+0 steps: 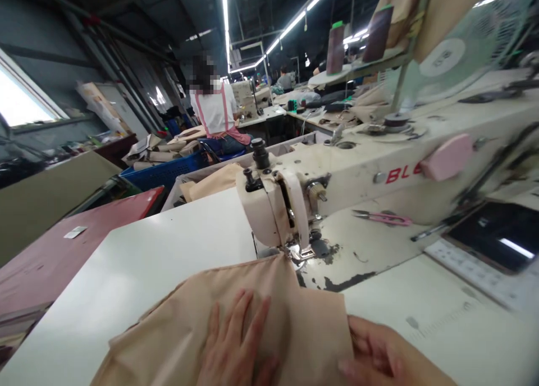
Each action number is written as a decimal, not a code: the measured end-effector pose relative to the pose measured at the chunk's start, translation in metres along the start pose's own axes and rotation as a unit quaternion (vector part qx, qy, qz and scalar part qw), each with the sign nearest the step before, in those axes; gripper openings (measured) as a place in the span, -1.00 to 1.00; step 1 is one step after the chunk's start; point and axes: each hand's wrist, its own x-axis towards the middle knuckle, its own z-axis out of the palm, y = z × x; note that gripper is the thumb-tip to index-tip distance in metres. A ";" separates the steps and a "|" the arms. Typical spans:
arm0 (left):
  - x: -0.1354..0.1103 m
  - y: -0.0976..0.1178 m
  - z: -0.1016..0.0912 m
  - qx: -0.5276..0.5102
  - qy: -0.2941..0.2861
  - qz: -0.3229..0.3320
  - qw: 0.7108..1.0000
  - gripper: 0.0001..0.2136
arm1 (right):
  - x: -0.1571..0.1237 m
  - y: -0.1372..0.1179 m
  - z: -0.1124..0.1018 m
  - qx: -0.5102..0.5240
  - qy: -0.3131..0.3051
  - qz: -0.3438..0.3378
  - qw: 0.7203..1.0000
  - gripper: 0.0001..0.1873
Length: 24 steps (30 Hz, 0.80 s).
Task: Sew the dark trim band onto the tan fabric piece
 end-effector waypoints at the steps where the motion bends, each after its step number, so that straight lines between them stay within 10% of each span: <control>1: 0.001 -0.001 0.001 -0.005 -0.006 0.004 1.000 -0.40 | 0.003 -0.002 -0.002 -0.016 0.041 -0.007 0.999 -0.58; 8: 0.058 0.019 -0.017 -0.263 0.066 0.016 0.963 -0.60 | 0.015 -0.011 -0.010 -0.105 0.187 -0.007 0.977 -0.79; 13: 0.105 0.030 -0.031 -0.443 -0.083 -0.026 0.893 -0.86 | 0.012 -0.011 -0.007 -0.126 0.181 -0.013 0.975 -0.86; 24: 0.111 0.026 -0.026 -0.486 -0.068 -0.061 0.869 -0.92 | 0.011 -0.008 -0.007 -0.116 0.191 -0.021 0.975 -0.62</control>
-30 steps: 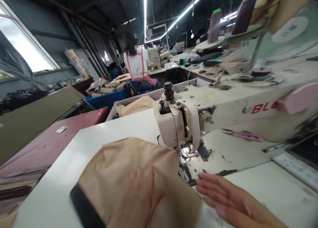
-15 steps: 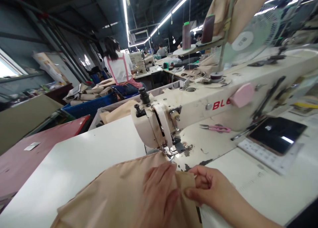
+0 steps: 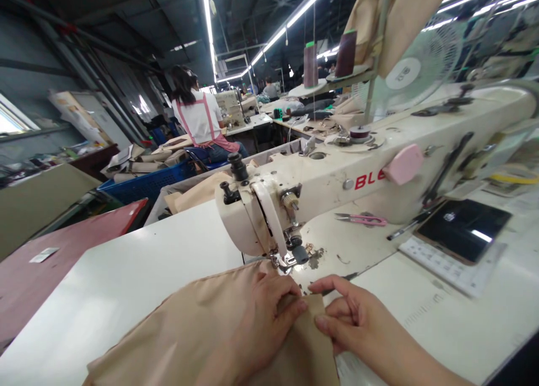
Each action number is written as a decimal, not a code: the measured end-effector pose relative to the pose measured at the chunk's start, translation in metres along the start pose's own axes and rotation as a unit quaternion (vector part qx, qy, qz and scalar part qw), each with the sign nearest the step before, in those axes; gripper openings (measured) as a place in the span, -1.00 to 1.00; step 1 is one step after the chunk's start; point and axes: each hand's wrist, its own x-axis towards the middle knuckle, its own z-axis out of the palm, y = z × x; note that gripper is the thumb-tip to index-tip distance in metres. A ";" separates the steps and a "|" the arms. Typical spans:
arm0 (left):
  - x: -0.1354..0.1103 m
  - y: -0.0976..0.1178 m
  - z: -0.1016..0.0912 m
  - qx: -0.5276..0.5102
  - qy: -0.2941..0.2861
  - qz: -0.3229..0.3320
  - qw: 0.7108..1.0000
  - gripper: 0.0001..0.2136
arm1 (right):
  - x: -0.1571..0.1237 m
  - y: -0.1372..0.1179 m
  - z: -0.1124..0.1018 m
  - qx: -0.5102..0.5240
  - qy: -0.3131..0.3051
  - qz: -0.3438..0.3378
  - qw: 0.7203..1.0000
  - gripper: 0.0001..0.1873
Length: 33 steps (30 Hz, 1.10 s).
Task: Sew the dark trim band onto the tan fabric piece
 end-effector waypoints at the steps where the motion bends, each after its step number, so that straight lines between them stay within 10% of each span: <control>1: 0.000 -0.002 0.001 0.009 0.011 0.005 1.000 -0.89 | -0.001 0.004 0.003 -0.008 0.010 -0.002 1.000 -0.53; 13: 0.021 -0.036 -0.004 0.087 0.116 -0.127 0.981 -0.87 | 0.011 0.016 0.020 -0.116 -0.042 0.040 0.992 -0.56; 33: 0.026 -0.044 -0.005 0.092 0.146 -0.137 0.975 -0.85 | 0.026 0.033 0.018 -0.075 -0.056 0.056 0.994 -0.35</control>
